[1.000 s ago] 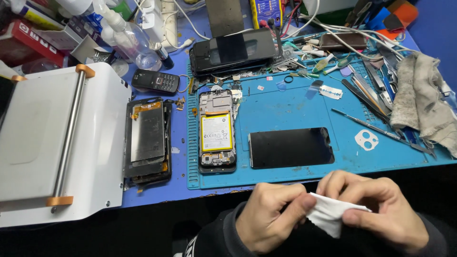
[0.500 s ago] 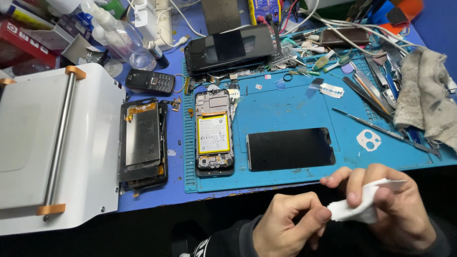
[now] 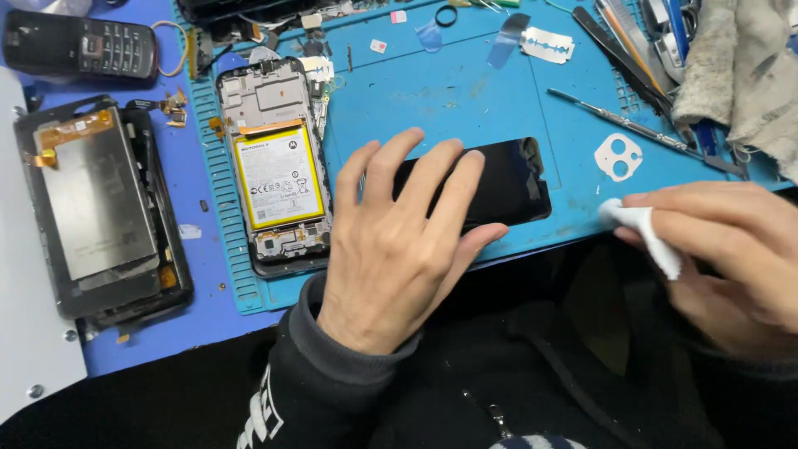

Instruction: Cleaning and preparing a mobile phone screen using a prying tool and a cloth for repair.

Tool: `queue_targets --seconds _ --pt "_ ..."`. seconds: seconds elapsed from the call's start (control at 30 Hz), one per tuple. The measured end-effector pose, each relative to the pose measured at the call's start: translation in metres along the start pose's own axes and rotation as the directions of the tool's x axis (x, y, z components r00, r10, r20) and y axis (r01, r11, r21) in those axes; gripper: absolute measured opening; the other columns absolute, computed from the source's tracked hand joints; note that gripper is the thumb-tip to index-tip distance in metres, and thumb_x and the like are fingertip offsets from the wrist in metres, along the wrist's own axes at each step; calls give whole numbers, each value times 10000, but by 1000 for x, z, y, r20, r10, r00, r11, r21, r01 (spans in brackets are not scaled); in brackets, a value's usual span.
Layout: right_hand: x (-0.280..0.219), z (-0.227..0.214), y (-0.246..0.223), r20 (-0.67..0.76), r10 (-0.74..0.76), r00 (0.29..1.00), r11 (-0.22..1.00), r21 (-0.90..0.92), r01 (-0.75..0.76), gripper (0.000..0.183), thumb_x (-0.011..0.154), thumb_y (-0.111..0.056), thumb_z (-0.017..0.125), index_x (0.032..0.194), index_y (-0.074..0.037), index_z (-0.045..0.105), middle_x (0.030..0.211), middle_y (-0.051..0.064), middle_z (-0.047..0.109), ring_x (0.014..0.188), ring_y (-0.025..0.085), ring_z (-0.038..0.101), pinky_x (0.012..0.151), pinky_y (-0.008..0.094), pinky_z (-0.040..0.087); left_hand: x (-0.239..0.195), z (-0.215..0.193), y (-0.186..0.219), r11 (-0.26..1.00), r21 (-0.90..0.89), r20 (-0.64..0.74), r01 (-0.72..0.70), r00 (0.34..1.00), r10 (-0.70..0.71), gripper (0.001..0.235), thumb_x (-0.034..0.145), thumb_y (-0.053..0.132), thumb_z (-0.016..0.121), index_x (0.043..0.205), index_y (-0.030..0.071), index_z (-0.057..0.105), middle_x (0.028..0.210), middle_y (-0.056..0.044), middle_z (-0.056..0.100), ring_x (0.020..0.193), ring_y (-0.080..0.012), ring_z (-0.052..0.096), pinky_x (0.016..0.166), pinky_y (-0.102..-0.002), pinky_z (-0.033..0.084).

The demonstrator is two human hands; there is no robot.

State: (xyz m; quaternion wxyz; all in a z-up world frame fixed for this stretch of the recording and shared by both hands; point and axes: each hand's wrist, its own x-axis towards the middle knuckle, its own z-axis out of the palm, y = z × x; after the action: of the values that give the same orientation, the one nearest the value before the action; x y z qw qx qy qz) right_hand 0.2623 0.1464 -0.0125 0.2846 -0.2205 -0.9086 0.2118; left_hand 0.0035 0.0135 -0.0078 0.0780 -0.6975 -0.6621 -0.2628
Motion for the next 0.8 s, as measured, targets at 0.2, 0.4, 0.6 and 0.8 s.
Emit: queue_targets --seconds 0.2,0.4,0.6,0.8 --pt "33 16 -33 176 -174 969 950 -229 213 337 745 36 755 1080 9 721 1113 163 723 1015 339 716 863 442 564 3 20 -1 999 -37 47 30 998 -28 622 920 381 806 1403 43 608 1353 -92 616 1302 -313 533 1233 -635 277" --pt "30 35 -37 192 -142 971 888 -408 210 349 737 -36 763 1085 -42 766 1126 78 711 1072 297 651 888 441 517 3 22 -4 997 -56 78 52 996 -47 668 917 405 797 1440 43 591 1375 -87 634 1284 -303 563 1252 -727 184" --pt "27 43 -55 159 -60 985 850 -510 134 292 793 -112 768 1076 -42 772 1142 73 692 1096 297 593 938 473 482 2 22 -5 997 -59 90 47 995 -41 680 926 445 795 1441 48 597 1389 -81 641 1288 -318 560 1228 -775 149" --pt "39 47 -64 138 -40 990 778 -617 118 262 829 -155 761 1062 -37 780 1123 66 686 1110 291 576 954 457 471 0 21 -3 996 -67 80 53 996 -48 678 915 425 801 1459 79 590 1393 -49 640 1279 -305 559 1215 -795 121"
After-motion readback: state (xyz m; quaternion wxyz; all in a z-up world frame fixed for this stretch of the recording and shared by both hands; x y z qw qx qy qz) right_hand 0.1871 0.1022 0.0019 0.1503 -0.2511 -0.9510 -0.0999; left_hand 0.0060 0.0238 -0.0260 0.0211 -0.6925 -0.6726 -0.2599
